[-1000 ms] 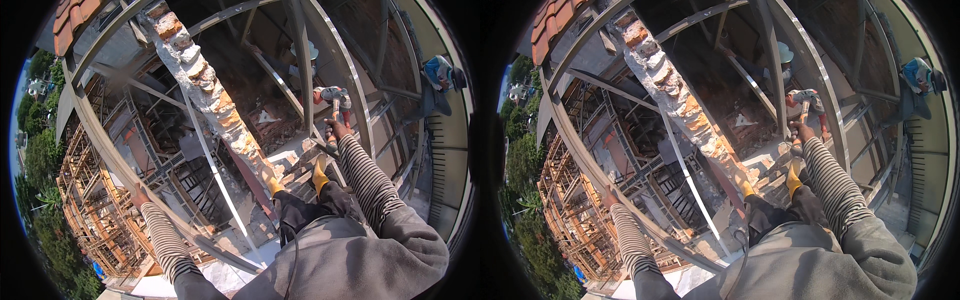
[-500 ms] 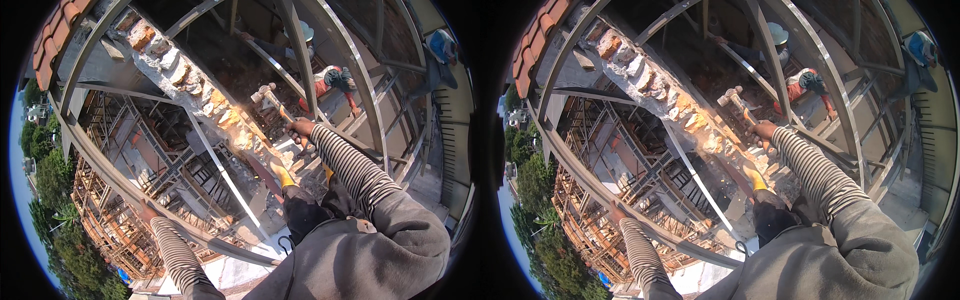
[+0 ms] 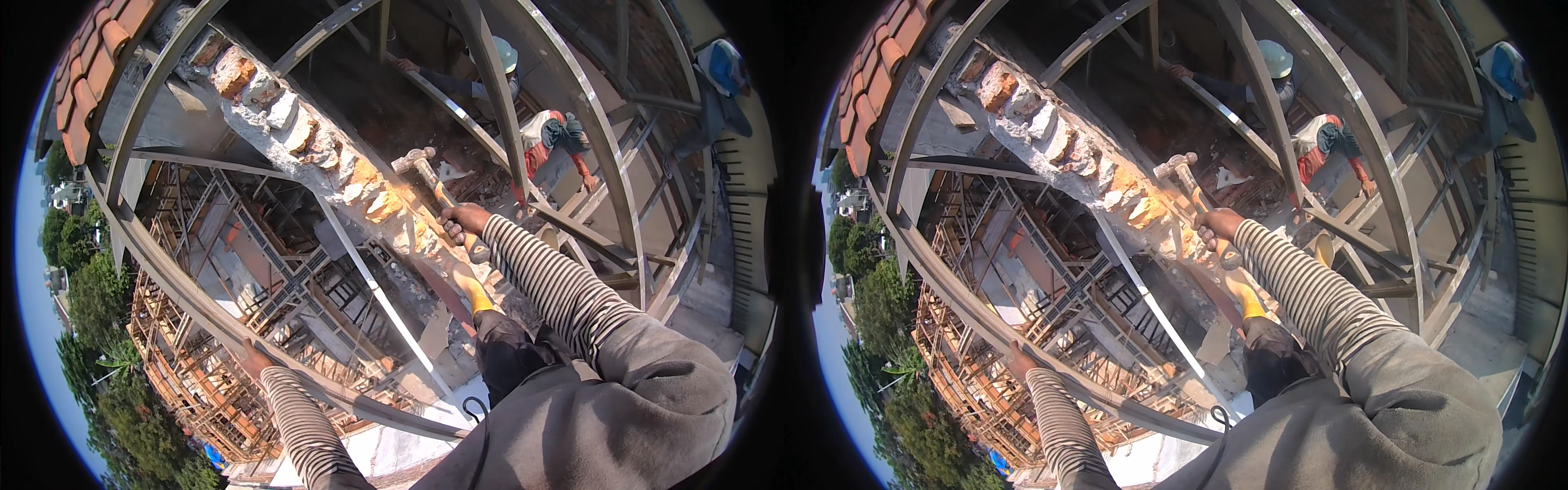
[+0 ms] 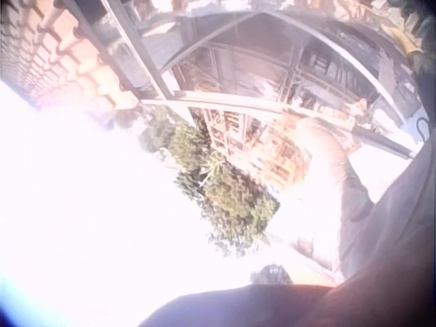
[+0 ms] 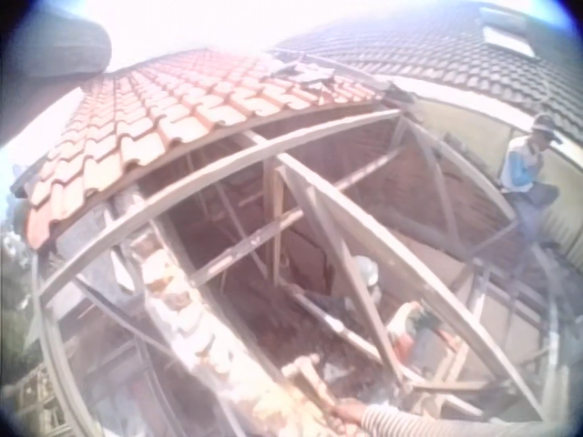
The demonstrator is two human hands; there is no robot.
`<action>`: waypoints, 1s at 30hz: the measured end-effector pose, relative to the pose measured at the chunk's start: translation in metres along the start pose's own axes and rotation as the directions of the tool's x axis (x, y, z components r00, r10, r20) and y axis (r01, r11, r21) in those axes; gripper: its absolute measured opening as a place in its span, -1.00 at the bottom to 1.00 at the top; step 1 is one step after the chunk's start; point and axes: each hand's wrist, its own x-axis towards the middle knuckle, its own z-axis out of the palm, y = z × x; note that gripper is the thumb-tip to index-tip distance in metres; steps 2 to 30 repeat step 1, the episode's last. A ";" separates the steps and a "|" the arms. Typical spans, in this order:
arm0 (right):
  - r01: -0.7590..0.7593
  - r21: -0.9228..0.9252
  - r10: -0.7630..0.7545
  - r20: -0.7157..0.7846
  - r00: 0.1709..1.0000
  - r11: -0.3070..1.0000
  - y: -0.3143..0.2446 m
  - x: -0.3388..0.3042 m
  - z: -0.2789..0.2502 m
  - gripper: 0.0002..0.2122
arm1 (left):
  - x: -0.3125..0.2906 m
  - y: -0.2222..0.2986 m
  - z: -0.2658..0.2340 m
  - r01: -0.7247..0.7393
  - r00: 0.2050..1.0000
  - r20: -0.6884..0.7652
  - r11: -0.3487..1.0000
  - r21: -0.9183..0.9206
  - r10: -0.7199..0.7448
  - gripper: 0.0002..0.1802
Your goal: The person strikes a brick wall with a hammer to break it apart and then repositions a metal beam.
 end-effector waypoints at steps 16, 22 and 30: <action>-0.018 0.028 0.014 0.140 0.990 0.999 -0.013 -0.010 -0.010 -0.79 | 0.002 0.000 -0.005 -0.079 0.986 0.144 0.995 -0.053 0.086 -0.11; -0.018 0.028 0.014 0.140 0.990 0.999 -0.013 -0.010 -0.010 -0.79 | 0.002 0.000 -0.005 -0.079 0.986 0.144 0.995 -0.053 0.086 -0.11; -0.018 0.028 0.014 0.140 0.990 0.999 -0.013 -0.010 -0.010 -0.79 | 0.002 0.000 -0.005 -0.079 0.986 0.144 0.995 -0.053 0.086 -0.11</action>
